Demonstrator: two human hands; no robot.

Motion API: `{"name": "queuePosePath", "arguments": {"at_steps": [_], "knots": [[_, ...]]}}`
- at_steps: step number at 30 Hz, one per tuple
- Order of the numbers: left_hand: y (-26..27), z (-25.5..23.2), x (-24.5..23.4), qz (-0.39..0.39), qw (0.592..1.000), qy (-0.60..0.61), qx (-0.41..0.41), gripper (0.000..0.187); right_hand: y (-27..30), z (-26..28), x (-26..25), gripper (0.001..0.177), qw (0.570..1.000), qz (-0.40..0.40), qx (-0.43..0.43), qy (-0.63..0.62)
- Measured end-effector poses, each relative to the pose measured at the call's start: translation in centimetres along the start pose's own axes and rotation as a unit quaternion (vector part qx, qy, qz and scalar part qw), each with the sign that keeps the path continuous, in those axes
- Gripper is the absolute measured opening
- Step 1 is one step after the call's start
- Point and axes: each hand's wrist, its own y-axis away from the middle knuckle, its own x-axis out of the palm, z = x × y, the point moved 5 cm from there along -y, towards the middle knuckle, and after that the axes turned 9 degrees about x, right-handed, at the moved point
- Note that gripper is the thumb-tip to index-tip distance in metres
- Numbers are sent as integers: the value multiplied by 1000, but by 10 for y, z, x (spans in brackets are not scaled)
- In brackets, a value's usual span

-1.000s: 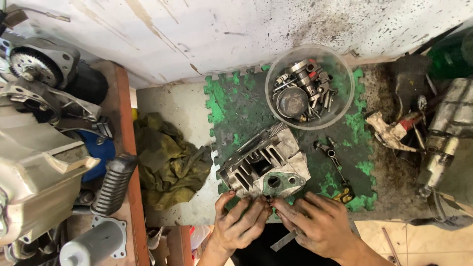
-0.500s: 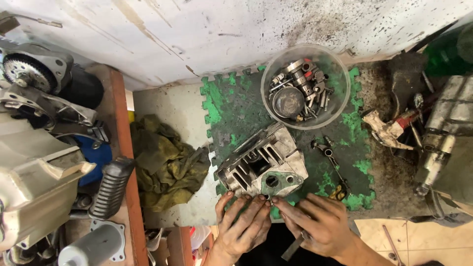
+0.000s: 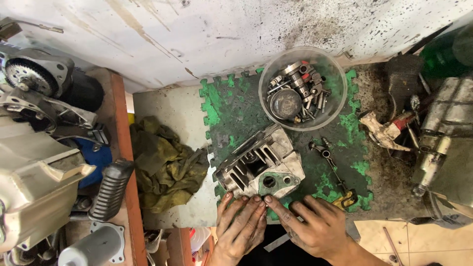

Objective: The person handles a disassembled engine cylinder head, rotating it to inspect the internal components. They then use a pair of pliers to manipulate a small metal part within the cylinder head's ports.

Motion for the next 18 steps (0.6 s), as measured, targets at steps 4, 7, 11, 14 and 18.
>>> {"name": "queuePosePath", "arguments": {"at_steps": [4,7,11,14,18], "knots": [[-2,-2,1,-55,998,11,-12,35,0,-6,-4,63,998,37,8,-46],[-3,-3,1,-72,997,7,-24,36,14,-21,7,64,991,45,25,-127],[-1,-2,1,-59,998,-6,-33,35,20,-38,3,48,975,-25,54,-214],[-7,-8,3,-26,995,-91,17,33,9,-29,-22,45,973,-40,94,-209],[-5,-5,7,-14,997,-70,-6,30,13,-27,-31,43,966,-39,117,-227]]}}
